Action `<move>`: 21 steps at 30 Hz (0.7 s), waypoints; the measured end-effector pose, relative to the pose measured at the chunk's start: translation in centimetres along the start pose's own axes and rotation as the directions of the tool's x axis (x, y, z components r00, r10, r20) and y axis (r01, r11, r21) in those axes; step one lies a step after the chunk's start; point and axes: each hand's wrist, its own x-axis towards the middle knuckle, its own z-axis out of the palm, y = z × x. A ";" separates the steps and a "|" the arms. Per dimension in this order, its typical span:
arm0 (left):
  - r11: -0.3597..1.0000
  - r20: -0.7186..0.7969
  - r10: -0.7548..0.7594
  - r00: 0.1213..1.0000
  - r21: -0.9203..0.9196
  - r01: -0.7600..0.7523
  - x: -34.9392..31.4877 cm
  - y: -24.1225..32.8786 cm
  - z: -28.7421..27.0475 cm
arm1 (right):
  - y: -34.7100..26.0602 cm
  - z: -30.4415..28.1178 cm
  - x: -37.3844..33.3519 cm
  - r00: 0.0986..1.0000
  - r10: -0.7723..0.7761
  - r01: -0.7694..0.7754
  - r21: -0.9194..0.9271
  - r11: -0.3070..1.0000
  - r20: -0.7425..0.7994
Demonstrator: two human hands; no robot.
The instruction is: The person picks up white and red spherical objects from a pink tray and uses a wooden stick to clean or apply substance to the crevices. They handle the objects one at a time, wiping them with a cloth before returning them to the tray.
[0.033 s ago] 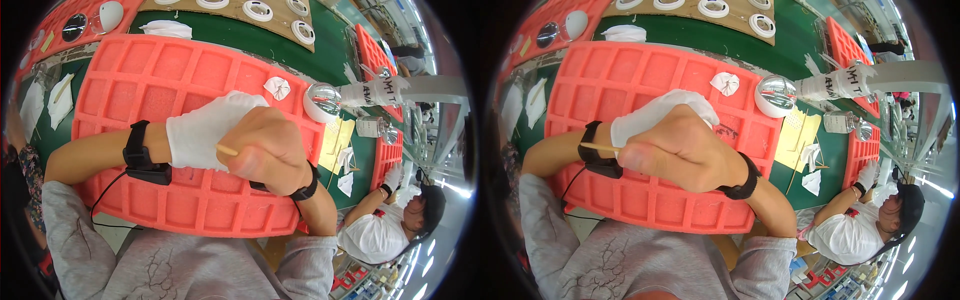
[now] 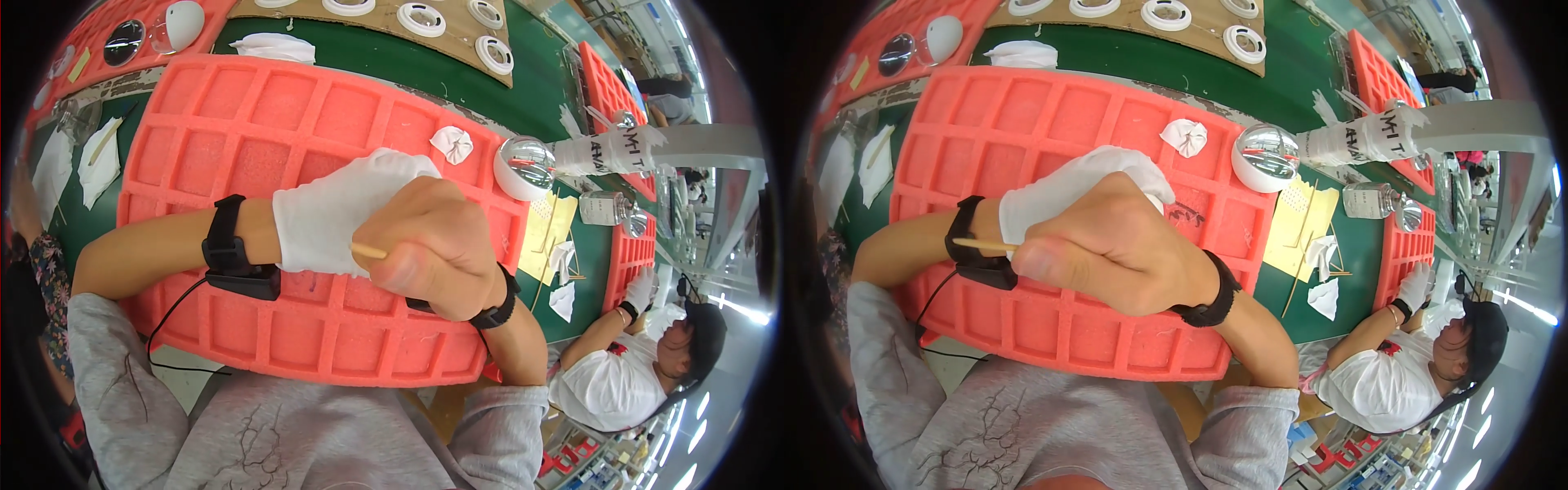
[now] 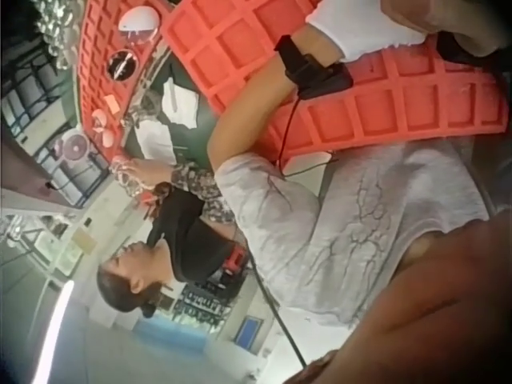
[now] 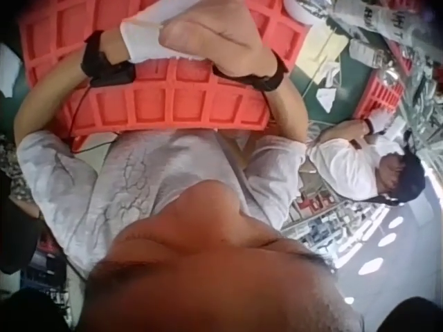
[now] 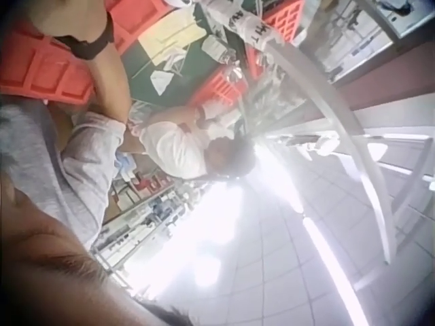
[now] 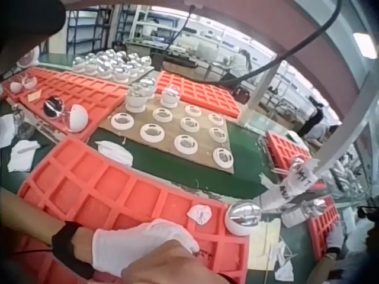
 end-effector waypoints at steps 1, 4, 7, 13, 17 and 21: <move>0.989 -0.005 0.058 0.998 0.140 -0.056 -0.1 0.2 0.0 | 0.2 0.2 -0.4 0.999 -0.004 0.005 0.012 1.000 -0.036; 0.961 0.021 0.030 0.999 0.275 -0.035 0.4 1.2 0.4 | 1.3 -1.0 -2.0 0.933 0.218 -0.024 0.554 0.832 -0.286; 0.957 -0.019 0.010 1.000 0.290 -0.004 0.0 1.4 0.4 | 1.6 -2.0 -1.4 0.932 0.208 0.027 0.627 0.779 -0.298; 0.971 -0.070 0.020 0.997 0.238 -0.003 0.1 1.2 0.4 | 1.5 -1.9 -1.5 0.924 0.222 0.052 0.679 0.733 -0.311; 0.974 -0.085 0.020 0.996 0.228 0.000 -0.1 0.6 0.2 | 1.2 -1.2 -1.6 0.922 0.181 0.066 0.599 0.798 -0.343; 0.957 -0.077 0.064 0.995 0.288 -0.039 -0.1 0.4 0.3 | 0.7 -0.6 -1.6 0.923 0.157 0.029 0.470 0.882 -0.352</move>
